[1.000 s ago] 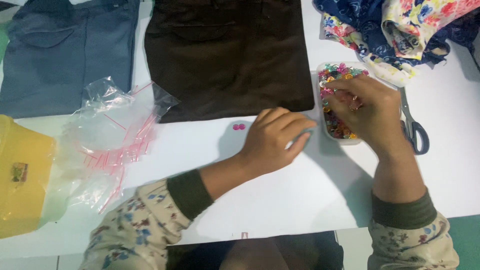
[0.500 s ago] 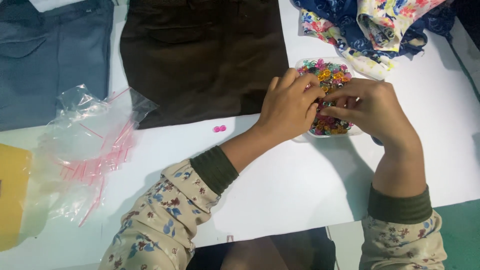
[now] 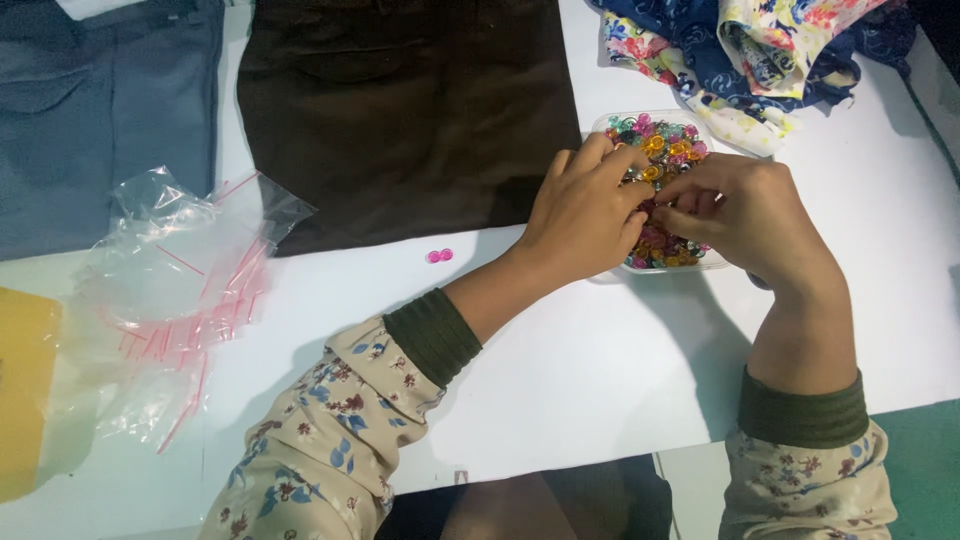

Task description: Sorting colorful buttons from a tray and placing them into small plastic zip-lock bags

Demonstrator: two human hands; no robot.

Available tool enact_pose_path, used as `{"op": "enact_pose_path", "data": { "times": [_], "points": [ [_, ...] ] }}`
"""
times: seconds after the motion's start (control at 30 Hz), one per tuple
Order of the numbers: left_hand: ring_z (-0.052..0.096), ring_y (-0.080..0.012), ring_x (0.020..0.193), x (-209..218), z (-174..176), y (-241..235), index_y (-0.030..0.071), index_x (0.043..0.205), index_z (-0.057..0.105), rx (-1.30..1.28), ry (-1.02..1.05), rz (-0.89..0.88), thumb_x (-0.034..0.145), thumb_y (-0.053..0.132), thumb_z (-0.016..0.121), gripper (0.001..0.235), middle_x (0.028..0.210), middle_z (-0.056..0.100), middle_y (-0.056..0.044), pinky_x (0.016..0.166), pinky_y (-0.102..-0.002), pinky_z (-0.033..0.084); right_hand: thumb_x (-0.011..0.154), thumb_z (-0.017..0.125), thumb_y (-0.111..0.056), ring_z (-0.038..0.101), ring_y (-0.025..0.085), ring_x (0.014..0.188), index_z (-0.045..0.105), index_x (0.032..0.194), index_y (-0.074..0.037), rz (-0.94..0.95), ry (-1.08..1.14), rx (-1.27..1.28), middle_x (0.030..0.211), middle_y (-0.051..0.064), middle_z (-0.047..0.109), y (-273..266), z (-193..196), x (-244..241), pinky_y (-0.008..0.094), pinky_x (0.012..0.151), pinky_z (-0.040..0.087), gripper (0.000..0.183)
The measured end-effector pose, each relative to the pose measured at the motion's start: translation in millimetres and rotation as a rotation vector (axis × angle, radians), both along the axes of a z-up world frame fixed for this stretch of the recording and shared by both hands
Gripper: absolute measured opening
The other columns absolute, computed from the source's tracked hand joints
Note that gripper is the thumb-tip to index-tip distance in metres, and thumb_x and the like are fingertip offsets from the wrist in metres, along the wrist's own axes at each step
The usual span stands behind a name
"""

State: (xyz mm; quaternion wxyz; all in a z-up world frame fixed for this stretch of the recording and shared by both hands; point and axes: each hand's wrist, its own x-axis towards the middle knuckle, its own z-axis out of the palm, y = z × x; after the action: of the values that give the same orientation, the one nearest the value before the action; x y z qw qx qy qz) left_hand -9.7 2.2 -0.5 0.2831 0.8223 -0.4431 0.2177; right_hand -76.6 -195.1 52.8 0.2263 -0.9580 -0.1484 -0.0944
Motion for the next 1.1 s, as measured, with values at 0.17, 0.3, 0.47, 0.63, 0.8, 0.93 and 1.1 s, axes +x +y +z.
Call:
{"op": "enact_pose_path", "data": {
  "times": [0.17, 0.3, 0.47, 0.63, 0.8, 0.93, 1.1],
  "points": [
    [0.048, -0.0278, 0.121, -1, 1, -2, 0.017, 0.092, 0.081, 0.028, -0.001, 0.028, 0.087, 0.026, 0.074, 0.013, 0.125, 0.060, 0.002, 0.080, -0.047, 0.045, 0.085, 0.084, -0.004, 0.065, 0.016, 0.073, 0.080, 0.102, -0.009, -0.015, -0.001, 0.020, 0.087, 0.006, 0.073, -3, -5, 2, 0.031, 0.070, 0.052, 0.018],
    [0.047, -0.0264, 0.120, -2, 0, -4, 0.016, 0.085, 0.082, 0.005, -0.018, 0.030, 0.087, 0.026, 0.074, 0.013, 0.120, 0.059, 0.004, 0.080, -0.044, 0.045, 0.088, 0.083, 0.000, 0.066, 0.016, 0.072, 0.079, 0.102, -0.004, -0.061, 0.041, 0.138, 0.087, 0.010, 0.072, 3, 1, -2, 0.028, 0.068, 0.055, 0.016],
    [0.050, -0.0275, 0.115, -3, -4, -9, 0.010, 0.083, 0.079, -0.059, -0.016, 0.023, 0.081, 0.021, 0.072, 0.014, 0.118, 0.062, 0.002, 0.074, -0.046, 0.045, 0.090, 0.082, 0.002, 0.064, 0.017, 0.073, 0.079, 0.103, -0.003, -0.080, 0.014, 0.144, 0.088, 0.010, 0.070, 4, 3, -3, 0.029, 0.069, 0.055, 0.014],
    [0.054, -0.0314, 0.112, -4, 0, -3, 0.007, 0.082, 0.074, -0.173, -0.073, 0.007, 0.075, 0.023, 0.075, 0.018, 0.116, 0.062, 0.002, 0.071, -0.046, 0.046, 0.095, 0.081, 0.001, 0.059, 0.013, 0.072, 0.077, 0.104, -0.003, -0.118, -0.041, 0.244, 0.089, 0.009, 0.067, 13, 3, -3, 0.025, 0.067, 0.049, 0.010],
    [0.055, -0.0270, 0.104, -9, 29, 32, 0.012, 0.083, 0.069, -0.266, -0.072, -0.016, 0.079, 0.016, 0.079, 0.011, 0.116, 0.064, 0.002, 0.072, -0.045, 0.048, 0.101, 0.078, 0.013, 0.056, 0.017, 0.070, 0.075, 0.105, 0.006, -0.036, -0.363, 0.259, 0.093, 0.015, 0.067, 36, 4, -6, 0.028, 0.065, 0.050, 0.008],
    [0.056, -0.0259, 0.102, -15, 40, 84, 0.014, 0.081, 0.064, -0.265, -0.143, 0.029, 0.079, 0.015, 0.081, 0.018, 0.115, 0.066, 0.003, 0.074, -0.042, 0.045, 0.102, 0.079, 0.005, 0.056, 0.019, 0.068, 0.074, 0.101, 0.005, 0.081, -0.477, 0.233, 0.095, 0.016, 0.071, 66, -7, -6, 0.030, 0.062, 0.046, 0.006],
    [0.059, -0.0251, 0.107, -24, 16, 157, 0.018, 0.089, 0.067, -0.114, -0.154, 0.113, 0.080, 0.025, 0.079, 0.016, 0.115, 0.066, 0.003, 0.080, -0.039, 0.045, 0.082, 0.084, -0.003, 0.065, 0.025, 0.072, 0.077, 0.096, -0.008, 0.229, -0.407, 0.365, 0.091, 0.010, 0.073, 118, -28, -13, 0.032, 0.057, 0.053, 0.017]
  ]
}}
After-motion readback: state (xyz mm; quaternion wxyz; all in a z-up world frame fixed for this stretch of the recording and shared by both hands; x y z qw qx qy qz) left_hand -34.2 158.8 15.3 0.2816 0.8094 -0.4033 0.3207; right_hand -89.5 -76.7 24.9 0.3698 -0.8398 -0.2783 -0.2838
